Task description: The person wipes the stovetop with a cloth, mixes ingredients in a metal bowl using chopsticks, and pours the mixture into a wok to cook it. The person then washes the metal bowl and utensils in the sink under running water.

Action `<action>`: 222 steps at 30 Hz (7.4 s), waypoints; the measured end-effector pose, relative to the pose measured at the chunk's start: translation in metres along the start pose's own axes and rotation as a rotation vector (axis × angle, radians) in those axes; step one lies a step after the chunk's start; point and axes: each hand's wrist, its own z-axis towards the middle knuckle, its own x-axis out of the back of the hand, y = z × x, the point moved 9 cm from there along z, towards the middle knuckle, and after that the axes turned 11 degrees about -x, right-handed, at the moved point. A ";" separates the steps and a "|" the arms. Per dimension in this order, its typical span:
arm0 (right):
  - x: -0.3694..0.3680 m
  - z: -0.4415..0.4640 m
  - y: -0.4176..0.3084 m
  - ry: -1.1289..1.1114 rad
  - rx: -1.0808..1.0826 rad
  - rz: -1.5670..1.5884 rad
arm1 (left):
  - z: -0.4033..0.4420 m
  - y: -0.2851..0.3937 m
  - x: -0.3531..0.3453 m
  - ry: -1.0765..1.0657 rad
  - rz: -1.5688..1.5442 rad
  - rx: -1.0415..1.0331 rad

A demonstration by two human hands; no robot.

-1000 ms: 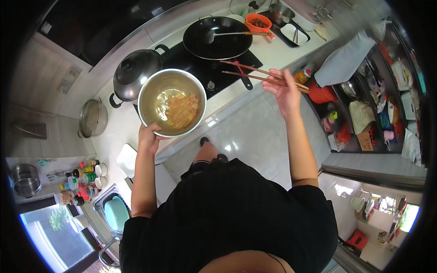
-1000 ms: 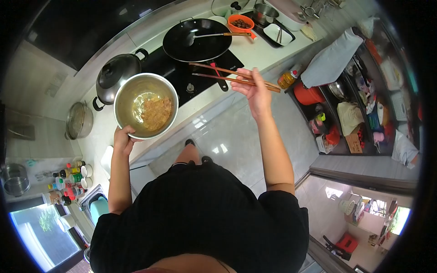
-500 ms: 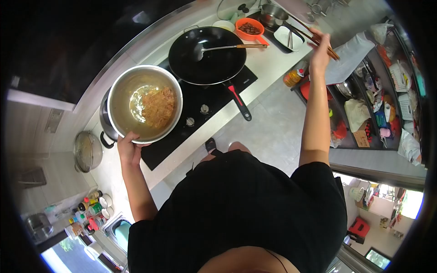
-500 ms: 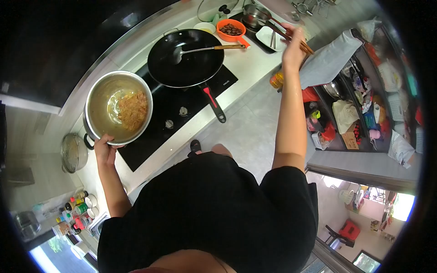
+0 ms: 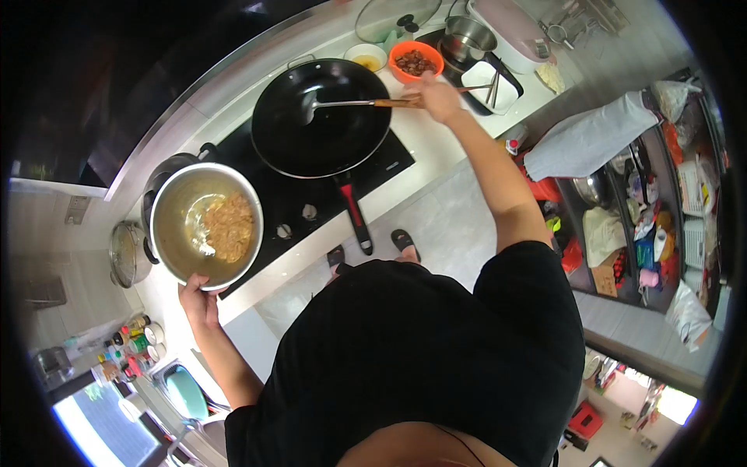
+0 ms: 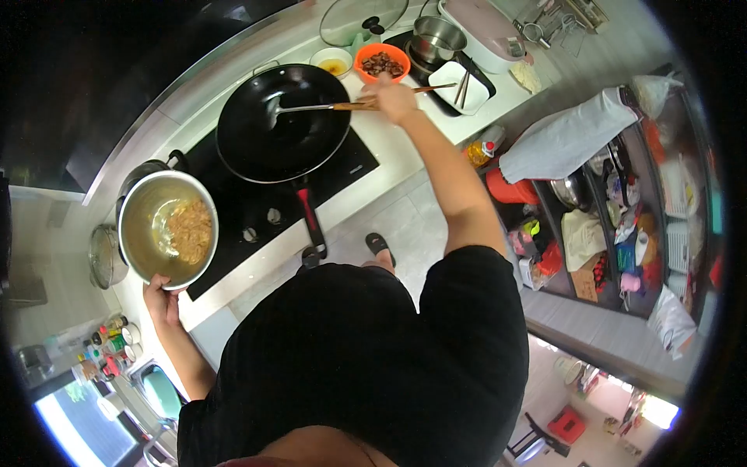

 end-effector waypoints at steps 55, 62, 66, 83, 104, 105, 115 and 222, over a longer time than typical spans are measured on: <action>0.022 -0.088 0.040 -0.100 0.061 0.372 | -0.162 -0.033 -0.103 0.273 -0.096 -0.074; 0.023 -0.084 0.032 -0.119 0.034 0.344 | -0.173 -0.046 -0.072 0.346 -0.151 -0.071; 0.013 -0.082 0.029 -0.180 0.005 0.316 | -0.158 -0.041 -0.078 0.334 -0.037 -0.074; 0.101 -0.119 0.012 -0.030 0.089 0.406 | 0.084 -0.029 -0.298 -0.234 0.472 -0.380; 0.076 -0.090 -0.026 -0.116 -0.028 0.171 | 0.093 -0.032 -0.396 -0.520 1.017 -0.935; 0.076 -0.089 -0.027 -0.115 -0.015 0.157 | 0.091 -0.032 -0.398 -0.542 1.051 -0.939; 0.063 -0.093 -0.028 -0.167 -0.025 0.077 | 0.069 -0.046 -0.409 -0.646 1.122 -1.110; 0.033 -0.093 -0.045 -0.159 0.000 0.063 | 0.118 0.022 -0.315 -0.033 0.998 -1.033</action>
